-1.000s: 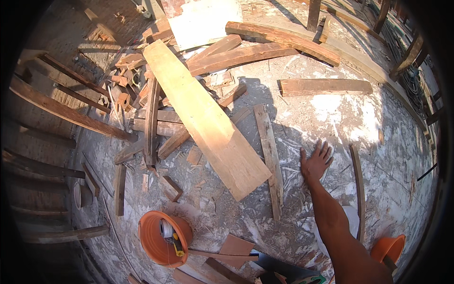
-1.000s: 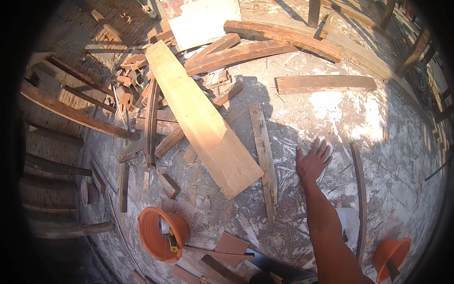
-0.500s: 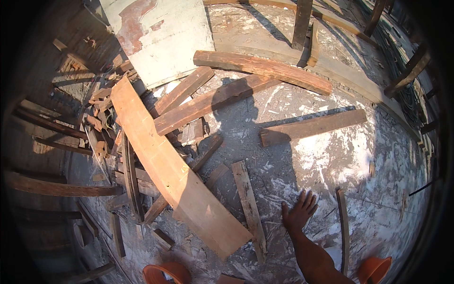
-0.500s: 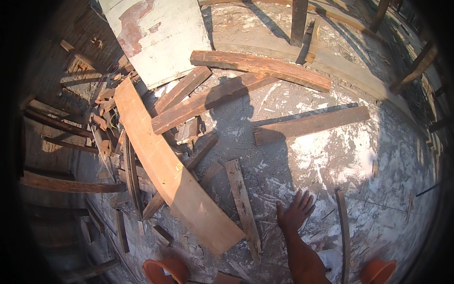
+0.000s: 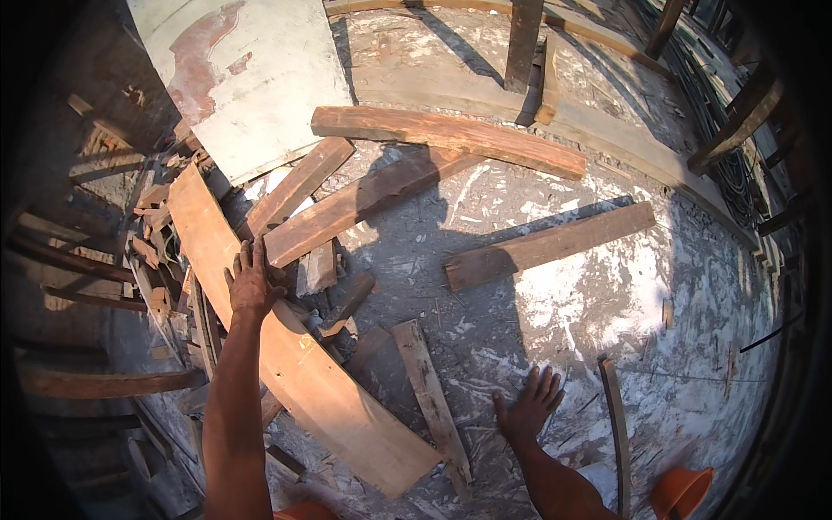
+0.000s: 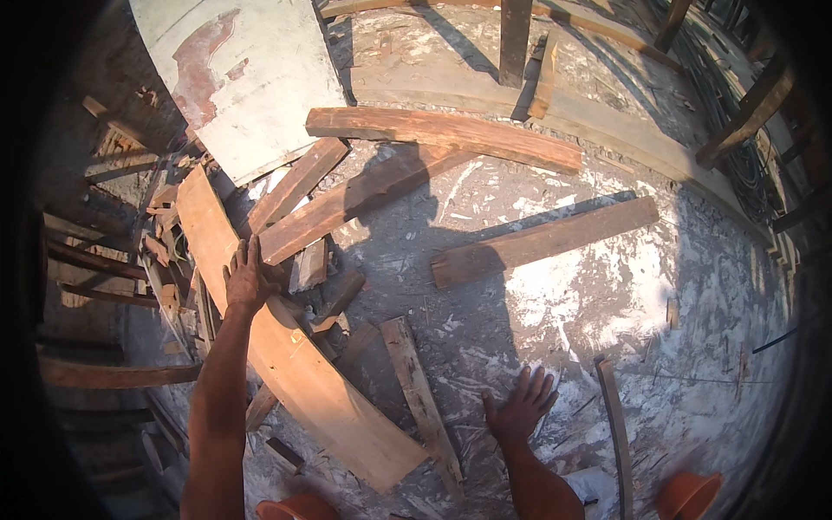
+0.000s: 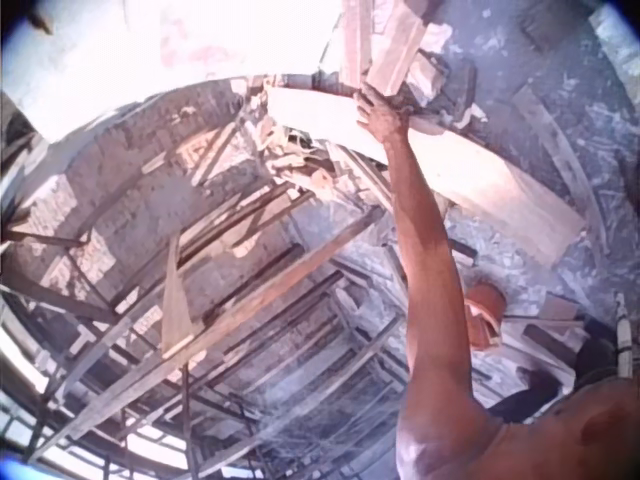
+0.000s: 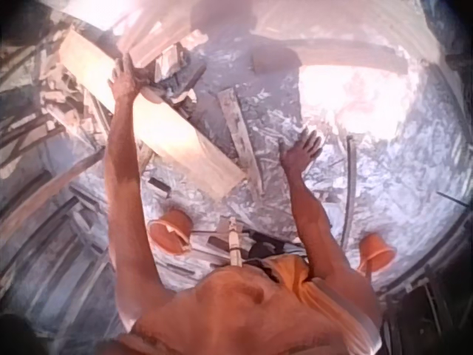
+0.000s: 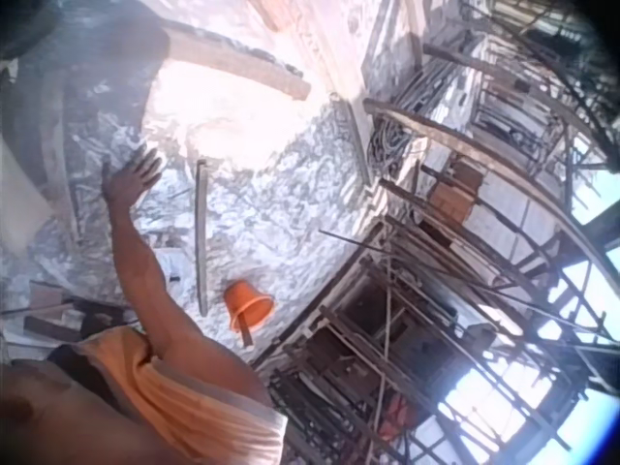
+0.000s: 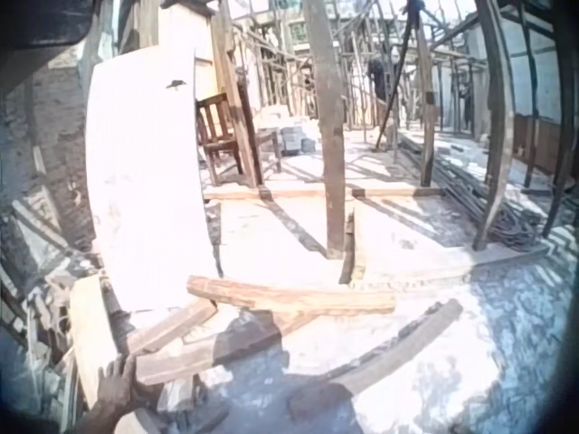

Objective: The person saws a piece of wood by hand, picks up a wooden block and a long piece of wood, and kemudian secures the wood using a hammer and nails taken from a bucket.

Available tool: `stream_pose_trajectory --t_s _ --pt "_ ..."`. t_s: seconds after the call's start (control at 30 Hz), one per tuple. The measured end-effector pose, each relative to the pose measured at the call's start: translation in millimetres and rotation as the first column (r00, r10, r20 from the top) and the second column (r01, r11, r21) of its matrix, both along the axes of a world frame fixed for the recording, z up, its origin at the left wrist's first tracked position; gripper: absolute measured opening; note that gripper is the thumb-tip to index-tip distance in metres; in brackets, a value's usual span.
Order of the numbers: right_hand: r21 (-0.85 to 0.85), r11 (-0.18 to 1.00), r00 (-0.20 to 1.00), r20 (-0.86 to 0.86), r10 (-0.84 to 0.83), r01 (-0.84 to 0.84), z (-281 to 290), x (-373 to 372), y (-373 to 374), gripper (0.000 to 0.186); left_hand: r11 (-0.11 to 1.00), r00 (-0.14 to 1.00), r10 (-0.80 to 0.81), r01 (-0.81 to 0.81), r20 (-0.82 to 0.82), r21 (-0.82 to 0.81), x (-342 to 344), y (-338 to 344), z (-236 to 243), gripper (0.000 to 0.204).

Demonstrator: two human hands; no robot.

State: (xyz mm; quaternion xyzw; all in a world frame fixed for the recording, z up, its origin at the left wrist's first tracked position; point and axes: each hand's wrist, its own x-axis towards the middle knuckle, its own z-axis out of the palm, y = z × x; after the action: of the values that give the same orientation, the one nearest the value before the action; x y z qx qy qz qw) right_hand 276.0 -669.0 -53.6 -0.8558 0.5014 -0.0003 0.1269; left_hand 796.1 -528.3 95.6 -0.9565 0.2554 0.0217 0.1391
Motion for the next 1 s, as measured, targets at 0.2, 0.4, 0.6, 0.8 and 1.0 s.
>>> stream_pose_trajectory --t_s 0.2,0.4,0.6,0.8,1.0 --pt "-0.078 0.997 0.999 0.029 0.024 -0.022 -3.5 4.5 3.9 0.098 0.977 0.978 -0.191 0.181 0.089 0.11 20.4 3.8 15.4 0.094" --pt "-0.066 0.998 0.999 0.034 0.005 -0.003 -4.8 -2.0 2.7 0.098 0.997 0.756 -0.06 0.019 -0.651 -0.07 -43.7 -2.6 103.3 0.083" --pt "-0.04 0.999 0.999 0.031 -0.024 0.025 -2.1 -2.6 -0.1 0.101 0.687 0.342 0.026 -0.688 -0.939 -0.232 -112.4 57.5 109.1 0.087" --pt "-0.017 1.0 1.0 0.008 -0.026 0.026 -2.5 3.3 4.2 0.102 0.223 -0.213 -0.433 -0.967 -0.876 0.125 -175.3 126.1 74.9 0.087" --pt "-0.099 0.995 0.998 0.056 -0.006 0.011 -8.0 -4.1 4.9 0.101 -0.11 -0.293 -0.675 -0.868 -0.677 0.485 -294.4 191.7 62.4 0.097"
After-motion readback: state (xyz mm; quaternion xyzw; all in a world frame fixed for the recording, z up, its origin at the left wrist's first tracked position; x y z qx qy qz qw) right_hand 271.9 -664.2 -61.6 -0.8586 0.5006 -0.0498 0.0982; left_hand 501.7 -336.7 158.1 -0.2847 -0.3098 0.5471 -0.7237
